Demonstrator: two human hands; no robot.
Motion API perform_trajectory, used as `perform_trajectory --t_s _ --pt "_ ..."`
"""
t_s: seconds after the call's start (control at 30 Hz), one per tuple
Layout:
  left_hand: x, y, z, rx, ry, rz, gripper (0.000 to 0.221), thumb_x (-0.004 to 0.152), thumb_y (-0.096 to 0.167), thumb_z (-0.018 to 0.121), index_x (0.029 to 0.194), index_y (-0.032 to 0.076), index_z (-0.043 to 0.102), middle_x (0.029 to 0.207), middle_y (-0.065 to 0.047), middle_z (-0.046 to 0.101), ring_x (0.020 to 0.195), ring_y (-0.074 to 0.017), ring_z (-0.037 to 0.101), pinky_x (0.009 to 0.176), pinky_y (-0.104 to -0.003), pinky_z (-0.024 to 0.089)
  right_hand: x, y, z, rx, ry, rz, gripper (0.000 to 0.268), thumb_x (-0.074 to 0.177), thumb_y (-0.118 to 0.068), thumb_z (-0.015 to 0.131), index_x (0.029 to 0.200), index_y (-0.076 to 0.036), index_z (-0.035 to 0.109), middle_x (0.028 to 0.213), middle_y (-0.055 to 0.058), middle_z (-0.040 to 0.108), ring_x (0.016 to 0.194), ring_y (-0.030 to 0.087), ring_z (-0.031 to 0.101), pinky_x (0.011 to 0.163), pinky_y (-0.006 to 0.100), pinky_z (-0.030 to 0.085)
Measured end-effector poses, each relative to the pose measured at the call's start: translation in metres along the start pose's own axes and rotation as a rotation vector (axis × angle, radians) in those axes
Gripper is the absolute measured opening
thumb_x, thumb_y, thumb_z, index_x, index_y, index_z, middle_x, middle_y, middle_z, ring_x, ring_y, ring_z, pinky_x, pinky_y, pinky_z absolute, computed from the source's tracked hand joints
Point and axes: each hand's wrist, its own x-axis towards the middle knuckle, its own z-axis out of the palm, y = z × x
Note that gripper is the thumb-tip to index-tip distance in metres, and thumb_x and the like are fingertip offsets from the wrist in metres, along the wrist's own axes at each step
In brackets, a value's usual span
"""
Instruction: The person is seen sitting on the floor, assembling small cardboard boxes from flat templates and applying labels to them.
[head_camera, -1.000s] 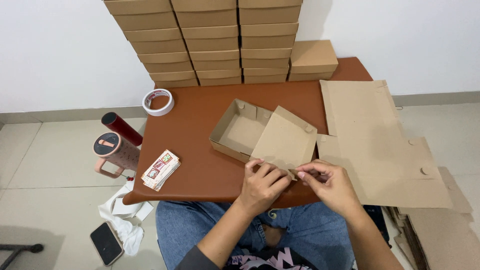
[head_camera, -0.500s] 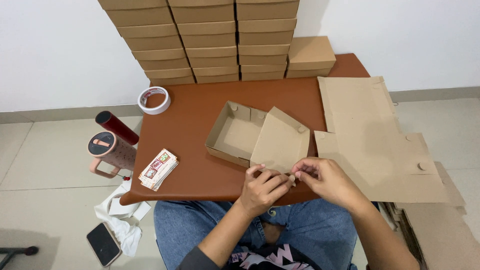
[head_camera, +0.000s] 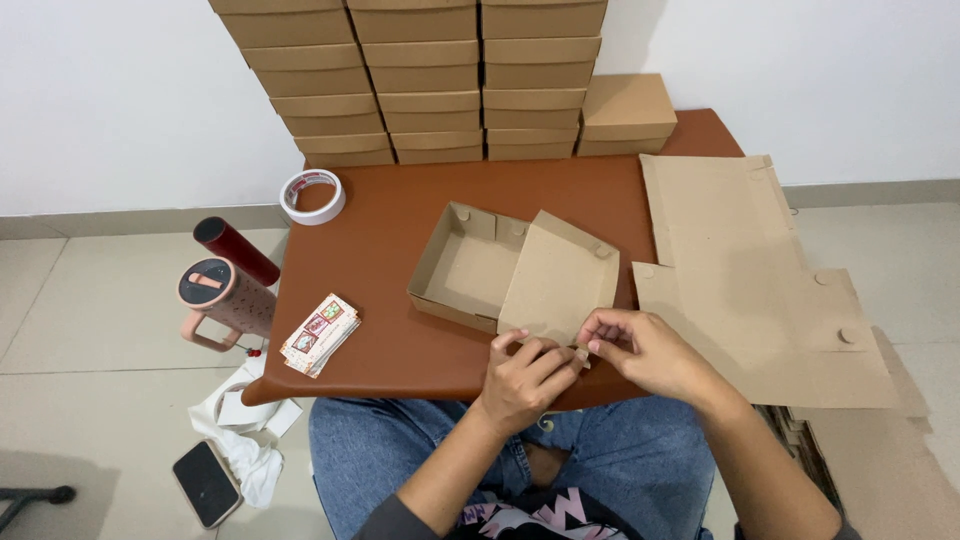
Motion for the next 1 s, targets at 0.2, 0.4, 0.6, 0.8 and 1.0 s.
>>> perform_trajectory --t_s 0.2,0.4,0.6,0.8,1.0 --pt "-0.002 0.002 0.0 0.001 -0.013 -0.032 0.019 0.102 0.017 0.062 0.083 0.018 0.066 0.088 0.003 0.065 0.084 -0.0122 0.061 0.1 -0.037 0.038 0.0 -0.015 -0.01 -0.025 -0.062 0.01 0.014 0.09 -0.005 0.063 0.088 -0.005 0.076 0.076 0.01 0.073 0.077 0.021 0.067 0.075 0.037 0.056" --pt "0.004 0.003 -0.002 -0.02 -0.09 -0.119 0.011 0.1 0.017 0.064 0.09 0.018 0.068 0.096 0.005 0.067 0.087 -0.0104 0.062 0.1 -0.035 0.038 0.012 -0.017 -0.02 -0.151 -0.177 0.006 0.012 0.088 -0.008 0.066 0.085 -0.008 0.077 0.074 0.007 0.074 0.074 0.019 0.067 0.072 0.036 0.055" --pt "0.015 0.006 -0.011 -0.055 -0.26 -0.184 0.017 0.1 0.014 0.062 0.117 0.015 0.065 0.103 -0.001 0.066 0.095 -0.0132 0.064 0.11 -0.039 0.033 0.02 -0.031 -0.02 -0.425 -0.227 0.002 0.014 0.087 -0.008 0.06 0.087 -0.011 0.074 0.075 0.01 0.074 0.071 0.025 0.069 0.067 0.038 0.054" --pt "0.015 0.001 -0.012 -0.075 -0.287 -0.179 0.015 0.095 0.017 0.068 0.108 0.011 0.065 0.093 -0.003 0.061 0.089 -0.0178 0.063 0.113 -0.051 0.029 0.022 -0.038 -0.016 -0.57 -0.208 -0.019 0.018 0.089 -0.009 0.053 0.091 -0.012 0.07 0.078 0.01 0.075 0.073 0.029 0.072 0.065 0.04 0.055" --pt "0.012 -0.001 -0.011 -0.07 -0.251 -0.222 0.009 0.095 0.011 0.065 0.086 0.014 0.063 0.088 -0.001 0.059 0.087 -0.0172 0.06 0.11 -0.052 0.028 0.014 -0.05 -0.014 -0.579 -0.147 -0.036 0.02 0.095 -0.012 0.051 0.095 -0.011 0.07 0.084 0.011 0.077 0.08 0.032 0.074 0.068 0.043 0.056"
